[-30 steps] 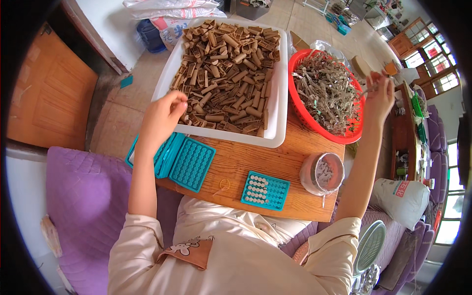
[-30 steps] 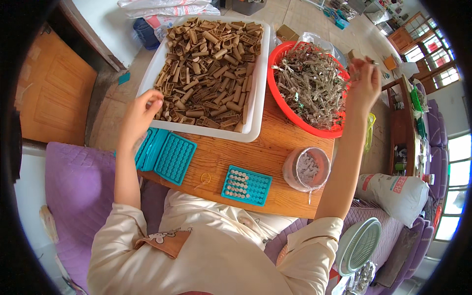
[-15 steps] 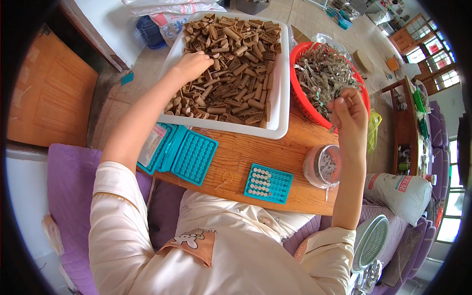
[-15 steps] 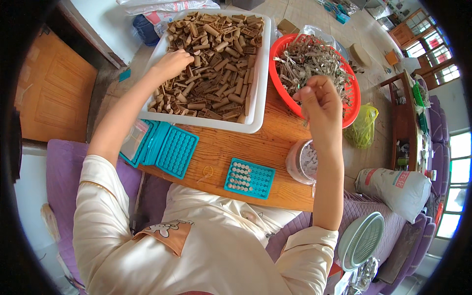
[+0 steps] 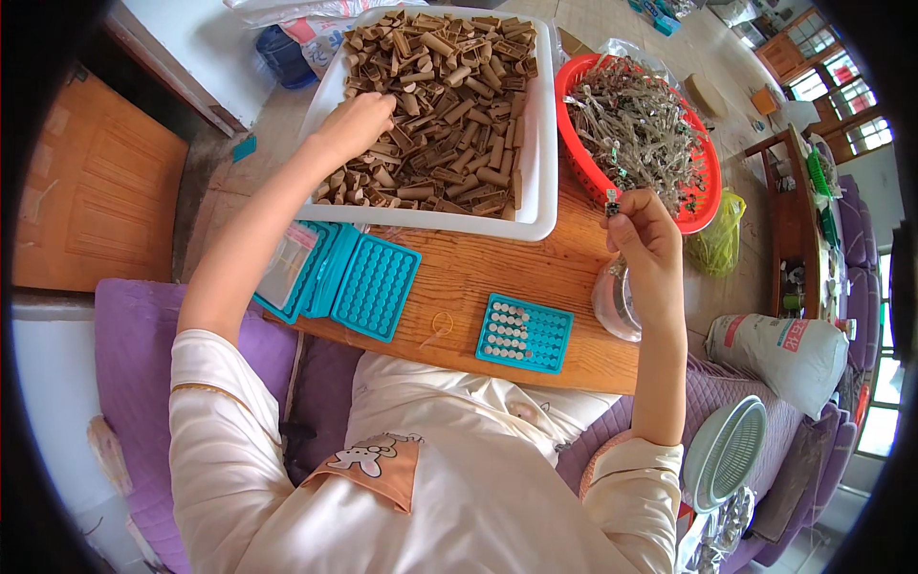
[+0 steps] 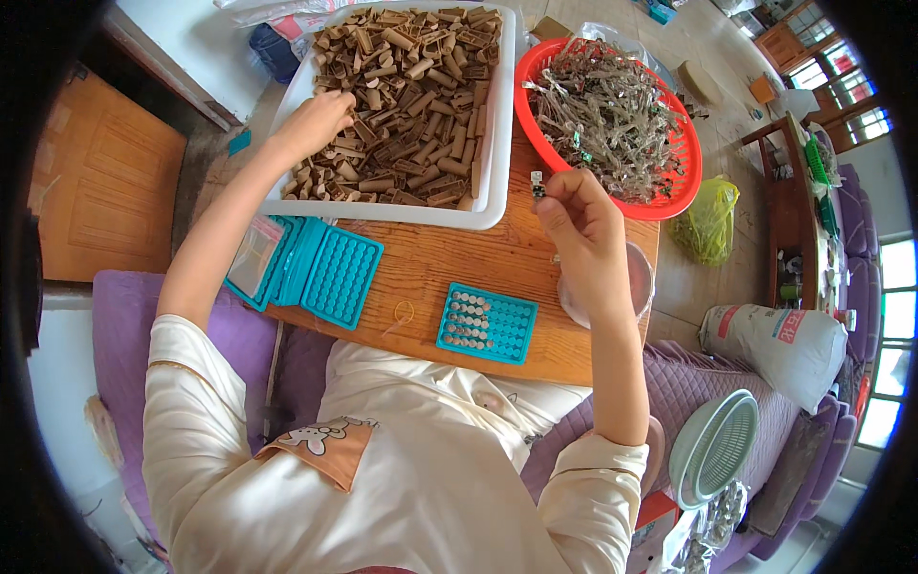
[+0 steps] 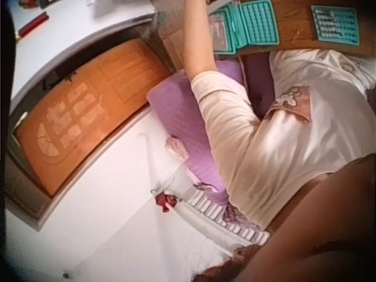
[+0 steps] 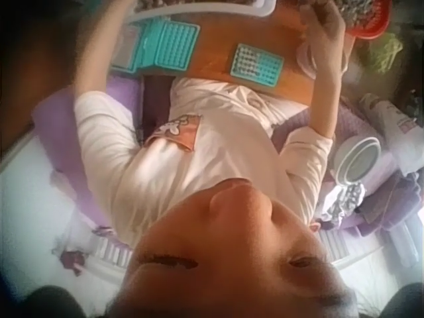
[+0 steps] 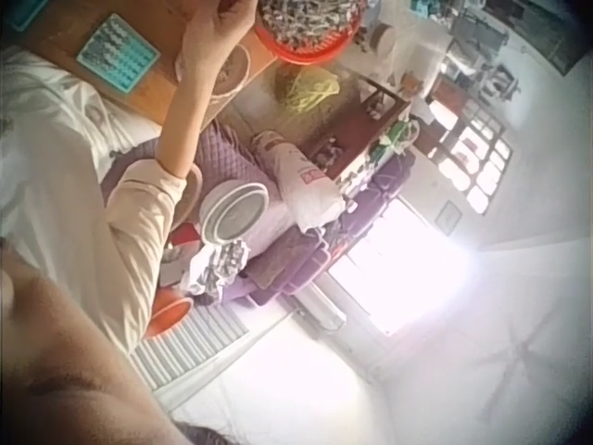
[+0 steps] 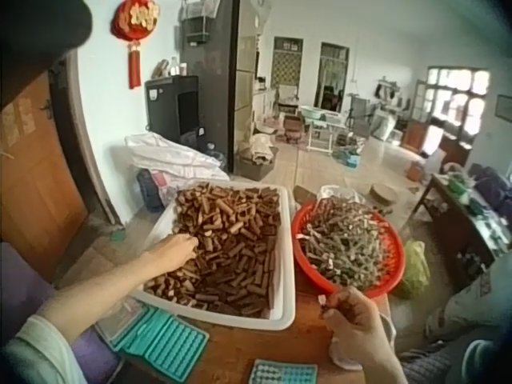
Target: The person assembles filters by taking cardboard tubes from a container, inserting small pellets from a mold tray into them, and fitting paper strips into the tubes by hand.
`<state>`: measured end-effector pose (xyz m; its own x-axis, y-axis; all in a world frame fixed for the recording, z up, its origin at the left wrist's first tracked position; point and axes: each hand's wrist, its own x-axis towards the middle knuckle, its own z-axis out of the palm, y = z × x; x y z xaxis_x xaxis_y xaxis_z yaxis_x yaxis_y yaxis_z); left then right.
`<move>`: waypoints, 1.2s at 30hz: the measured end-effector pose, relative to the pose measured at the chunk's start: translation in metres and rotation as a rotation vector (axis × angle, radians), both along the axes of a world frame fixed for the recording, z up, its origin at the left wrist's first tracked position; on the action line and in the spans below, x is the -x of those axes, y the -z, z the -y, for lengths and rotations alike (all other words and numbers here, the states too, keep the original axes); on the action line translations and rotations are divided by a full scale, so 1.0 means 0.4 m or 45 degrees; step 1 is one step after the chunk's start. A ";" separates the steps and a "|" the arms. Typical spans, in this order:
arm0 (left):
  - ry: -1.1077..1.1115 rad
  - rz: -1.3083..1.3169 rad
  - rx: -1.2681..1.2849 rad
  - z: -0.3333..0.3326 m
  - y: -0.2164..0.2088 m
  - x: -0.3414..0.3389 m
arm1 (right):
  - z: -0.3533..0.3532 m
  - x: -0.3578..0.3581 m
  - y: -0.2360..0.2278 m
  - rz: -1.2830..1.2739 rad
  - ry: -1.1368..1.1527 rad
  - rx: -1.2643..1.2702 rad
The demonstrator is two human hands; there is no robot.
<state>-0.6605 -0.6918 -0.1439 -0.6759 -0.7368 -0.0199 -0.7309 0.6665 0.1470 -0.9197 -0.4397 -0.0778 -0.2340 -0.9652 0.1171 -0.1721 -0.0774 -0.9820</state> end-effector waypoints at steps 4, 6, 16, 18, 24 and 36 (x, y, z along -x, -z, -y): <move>0.059 -0.343 0.125 -0.043 -0.025 0.006 | -0.015 -0.048 0.001 0.012 0.101 0.031; -0.054 -0.509 -0.193 -0.102 -0.051 0.031 | -0.029 -0.070 0.008 0.012 0.123 0.032; -0.062 -1.567 -1.466 -0.546 -0.083 0.136 | -0.124 -0.213 0.029 -0.292 0.341 0.256; -0.113 -1.806 -1.675 -0.583 -0.087 0.138 | -0.144 -0.231 0.028 -0.290 0.357 0.252; -0.199 -2.179 -1.892 -0.644 -0.081 0.133 | -0.161 -0.252 0.031 -0.398 0.422 0.356; 0.072 -2.177 -1.633 -0.659 -0.044 0.112 | -0.170 -0.252 0.042 -0.469 0.307 0.482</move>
<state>-0.7052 -0.4281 -0.1262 -0.5835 -0.8009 0.1344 0.5904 -0.3047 0.7474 -0.8189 -0.3717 -0.0946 -0.3201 -0.7648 0.5591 -0.5539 -0.3277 -0.7654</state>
